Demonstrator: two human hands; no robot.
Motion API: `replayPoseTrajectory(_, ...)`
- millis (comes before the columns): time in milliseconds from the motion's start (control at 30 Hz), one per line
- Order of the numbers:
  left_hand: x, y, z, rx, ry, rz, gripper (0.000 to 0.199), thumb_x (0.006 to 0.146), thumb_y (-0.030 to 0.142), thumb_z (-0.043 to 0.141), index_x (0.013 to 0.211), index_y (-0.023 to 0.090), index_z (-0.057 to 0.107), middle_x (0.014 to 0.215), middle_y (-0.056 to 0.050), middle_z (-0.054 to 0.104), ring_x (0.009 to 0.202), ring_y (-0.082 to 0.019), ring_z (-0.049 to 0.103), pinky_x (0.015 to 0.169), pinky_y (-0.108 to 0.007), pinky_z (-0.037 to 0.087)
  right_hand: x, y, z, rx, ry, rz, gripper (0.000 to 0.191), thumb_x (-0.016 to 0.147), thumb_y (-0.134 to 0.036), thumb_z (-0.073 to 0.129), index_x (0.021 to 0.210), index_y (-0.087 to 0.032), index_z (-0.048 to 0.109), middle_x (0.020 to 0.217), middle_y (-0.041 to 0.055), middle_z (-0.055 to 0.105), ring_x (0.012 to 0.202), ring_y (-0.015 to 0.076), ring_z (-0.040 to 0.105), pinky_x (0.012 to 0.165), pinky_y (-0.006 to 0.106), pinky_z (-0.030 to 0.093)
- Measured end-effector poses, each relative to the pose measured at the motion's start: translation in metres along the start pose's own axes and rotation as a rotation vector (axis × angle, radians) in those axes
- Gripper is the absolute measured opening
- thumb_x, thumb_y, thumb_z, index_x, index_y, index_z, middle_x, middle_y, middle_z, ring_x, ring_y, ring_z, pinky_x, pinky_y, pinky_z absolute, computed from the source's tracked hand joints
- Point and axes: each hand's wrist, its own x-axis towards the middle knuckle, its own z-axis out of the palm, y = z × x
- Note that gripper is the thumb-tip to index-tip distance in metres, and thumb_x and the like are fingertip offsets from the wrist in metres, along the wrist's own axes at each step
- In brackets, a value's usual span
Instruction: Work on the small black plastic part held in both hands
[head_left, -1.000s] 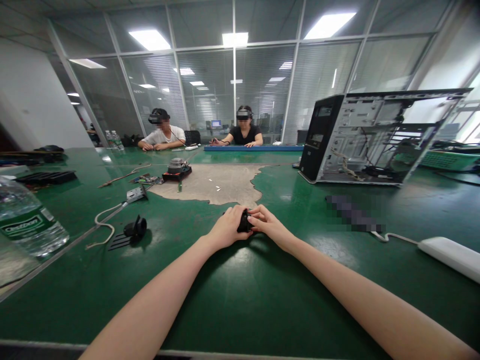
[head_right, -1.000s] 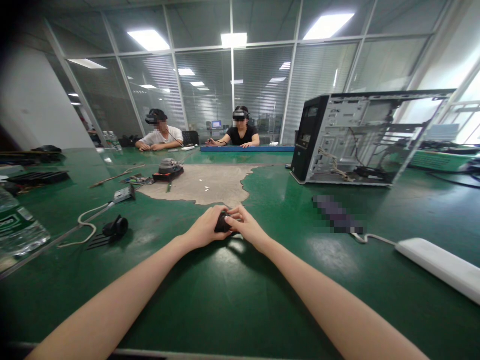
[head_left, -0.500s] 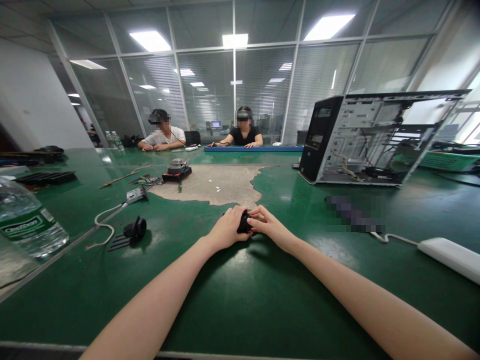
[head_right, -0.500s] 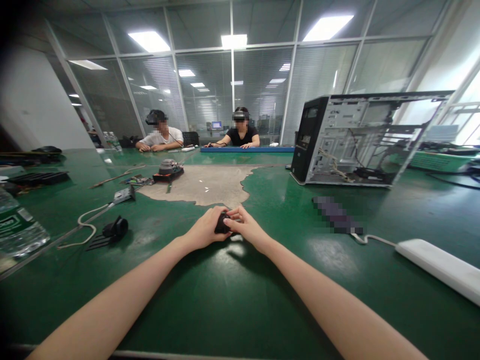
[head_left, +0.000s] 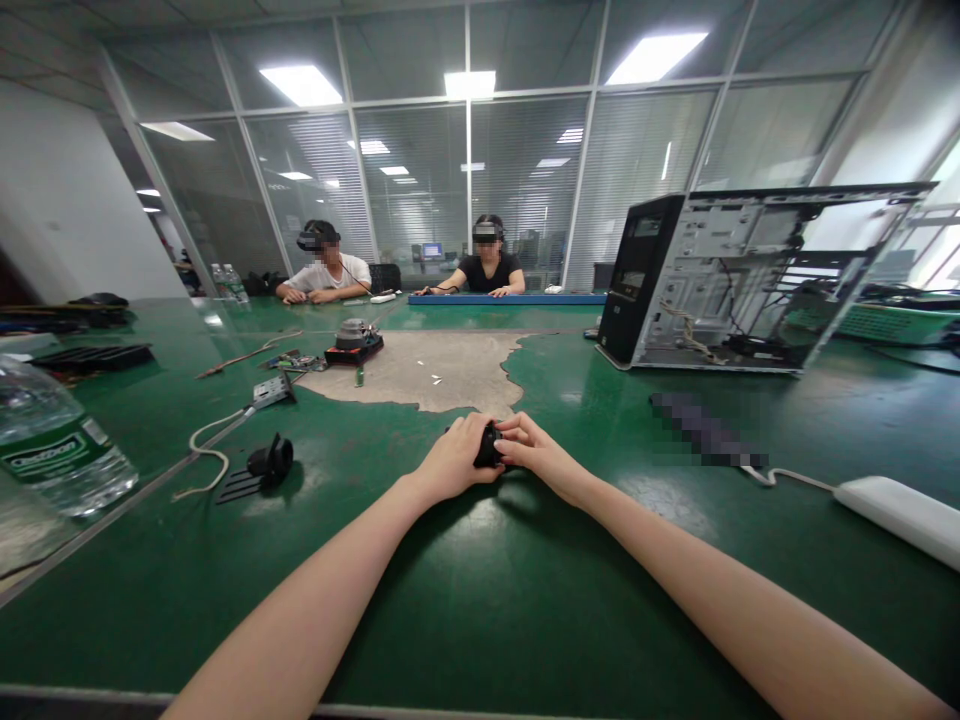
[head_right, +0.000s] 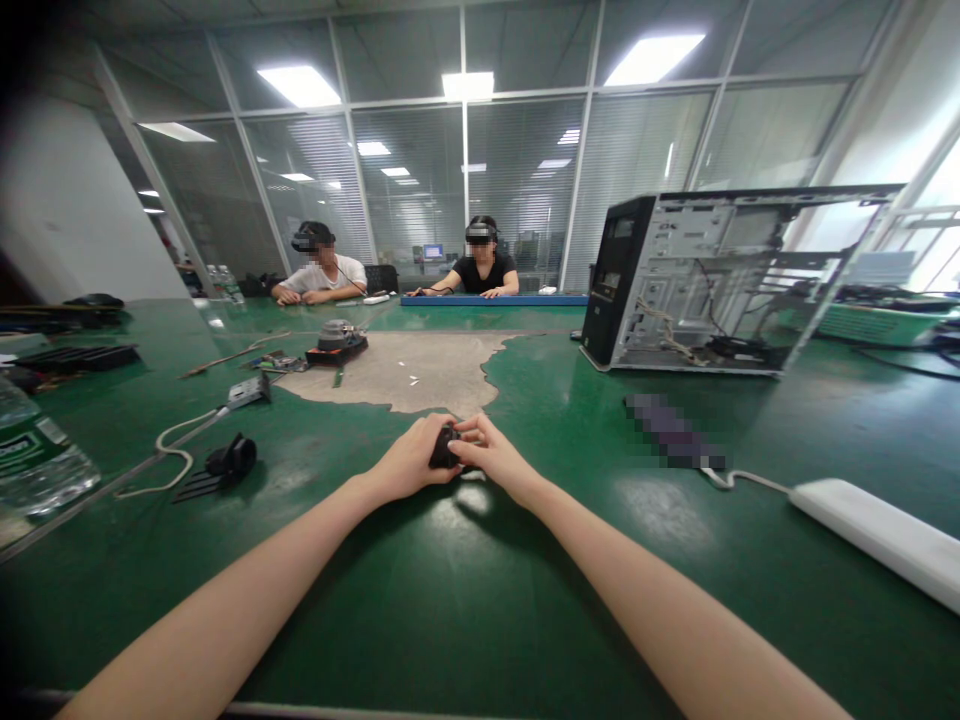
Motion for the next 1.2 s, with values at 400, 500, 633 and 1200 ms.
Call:
replayPoseTrajectory(400,0.0003,0.0010,-0.0007,-0.028,-0.001,-0.005,0.054,0.064,0.029,0.062,0.111,0.020,0.036,0.105,-0.007,0.047,0.094,-0.024,0.046,0.081,-0.038,0.040,0.0028,0.0045,-0.0027,0.007,-0.007,-0.005,0.031,0.063,-0.029,0.067,0.087,-0.021,0.049,0.084,0.0003,0.056,0.078,0.0141,0.055,0.070,0.030,0.044)
replayPoseTrajectory(500,0.0003,0.0009,-0.0005,-0.026,-0.004,-0.010,0.056,0.064,0.030,0.063,0.112,0.020,0.036,0.105,-0.007,0.047,0.095,-0.024,0.046,0.080,-0.038,0.040,0.0008,0.0026,-0.0016,0.020,0.000,-0.026,0.025,0.065,-0.029,0.064,0.083,-0.021,0.048,0.082,-0.0011,0.056,0.076,0.0124,0.054,0.068,0.028,0.044)
replayPoseTrajectory(633,0.0003,0.0006,-0.0001,-0.011,-0.001,-0.004,0.054,0.065,0.031,0.062,0.111,0.019,0.036,0.105,-0.007,0.047,0.094,-0.023,0.046,0.080,-0.037,0.041,0.0020,0.0037,0.0002,0.018,0.028,-0.011,0.024,0.068,-0.033,0.062,0.084,-0.021,0.048,0.083,-0.0006,0.056,0.074,0.0117,0.054,0.067,0.027,0.044)
replayPoseTrajectory(1200,0.0007,0.0010,-0.0005,-0.048,-0.002,-0.019,0.055,0.064,0.030,0.063,0.111,0.020,0.037,0.105,-0.007,0.047,0.095,-0.024,0.046,0.081,-0.038,0.040,0.0034,0.0055,-0.0004,0.008,0.046,-0.011,0.027,0.066,-0.034,0.063,0.085,-0.021,0.050,0.086,0.0006,0.056,0.076,0.0124,0.054,0.066,0.027,0.045)
